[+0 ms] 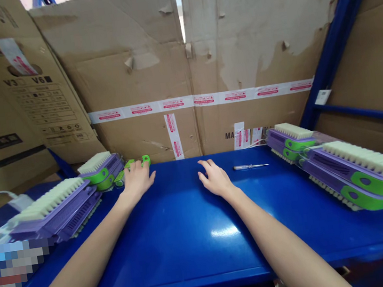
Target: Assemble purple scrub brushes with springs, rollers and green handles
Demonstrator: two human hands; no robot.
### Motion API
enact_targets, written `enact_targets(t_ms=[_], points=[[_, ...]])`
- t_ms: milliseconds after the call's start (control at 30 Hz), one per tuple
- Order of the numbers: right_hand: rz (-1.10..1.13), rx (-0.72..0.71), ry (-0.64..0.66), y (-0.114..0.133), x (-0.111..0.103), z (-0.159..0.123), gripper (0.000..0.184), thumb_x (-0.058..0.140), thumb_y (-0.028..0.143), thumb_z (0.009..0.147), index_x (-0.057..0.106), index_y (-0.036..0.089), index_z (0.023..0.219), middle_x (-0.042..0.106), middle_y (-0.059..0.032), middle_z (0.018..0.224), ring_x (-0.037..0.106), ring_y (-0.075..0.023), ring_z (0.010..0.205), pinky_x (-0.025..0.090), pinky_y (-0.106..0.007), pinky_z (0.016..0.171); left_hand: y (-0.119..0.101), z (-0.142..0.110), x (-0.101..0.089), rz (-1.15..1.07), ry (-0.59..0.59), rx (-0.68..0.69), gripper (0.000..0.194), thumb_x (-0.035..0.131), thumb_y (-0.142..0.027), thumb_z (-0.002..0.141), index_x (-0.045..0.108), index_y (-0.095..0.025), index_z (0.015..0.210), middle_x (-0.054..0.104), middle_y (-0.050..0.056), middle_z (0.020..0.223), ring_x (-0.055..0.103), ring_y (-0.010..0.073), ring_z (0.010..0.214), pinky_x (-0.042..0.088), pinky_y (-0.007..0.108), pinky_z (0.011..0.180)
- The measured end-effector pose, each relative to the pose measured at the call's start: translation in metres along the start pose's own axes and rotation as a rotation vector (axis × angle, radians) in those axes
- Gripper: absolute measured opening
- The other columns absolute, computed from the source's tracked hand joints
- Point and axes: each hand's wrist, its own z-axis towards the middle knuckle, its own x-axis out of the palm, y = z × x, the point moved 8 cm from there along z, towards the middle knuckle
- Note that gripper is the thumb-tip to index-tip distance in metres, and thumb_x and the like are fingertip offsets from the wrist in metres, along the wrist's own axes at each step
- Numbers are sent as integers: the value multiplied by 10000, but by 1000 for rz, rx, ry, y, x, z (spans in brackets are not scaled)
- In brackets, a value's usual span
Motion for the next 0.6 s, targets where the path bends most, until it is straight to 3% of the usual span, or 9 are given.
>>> enact_targets(t_ms=[200, 333, 433, 600], points=[[3, 9, 11, -2, 2, 0, 373, 453, 283, 873, 504, 191, 1232, 557, -109, 1156, 626, -154, 768, 480, -331, 813, 25, 1, 26, 45, 193, 3, 376, 484, -329, 849, 580, -97, 1129, 533, 235, 1206, 466, 366, 1144, 366, 512, 886], [6, 7, 16, -3, 2, 0, 373, 457, 278, 871, 502, 191, 1231, 560, -103, 1144, 624, -149, 765, 481, -326, 810, 28, 2, 29, 28, 230, 27, 367, 486, -316, 846, 576, -135, 1152, 560, 209, 1195, 474, 349, 1148, 360, 516, 900], [15, 14, 19, -3, 3, 0, 373, 455, 281, 873, 503, 186, 1230, 558, -105, 1139, 621, -146, 761, 487, -319, 791, 35, 4, 13, -9, 198, 7, 408, 473, -379, 843, 574, -150, 1165, 566, 197, 1191, 472, 351, 1153, 375, 507, 898], [15, 24, 21, -3, 2, 0, 388, 460, 271, 867, 499, 172, 1240, 556, -111, 1136, 614, -146, 759, 487, -318, 781, 70, -2, -47, -84, 70, -106, 501, 413, -519, 831, 592, -161, 1133, 601, 172, 1093, 531, 354, 1057, 446, 458, 825]])
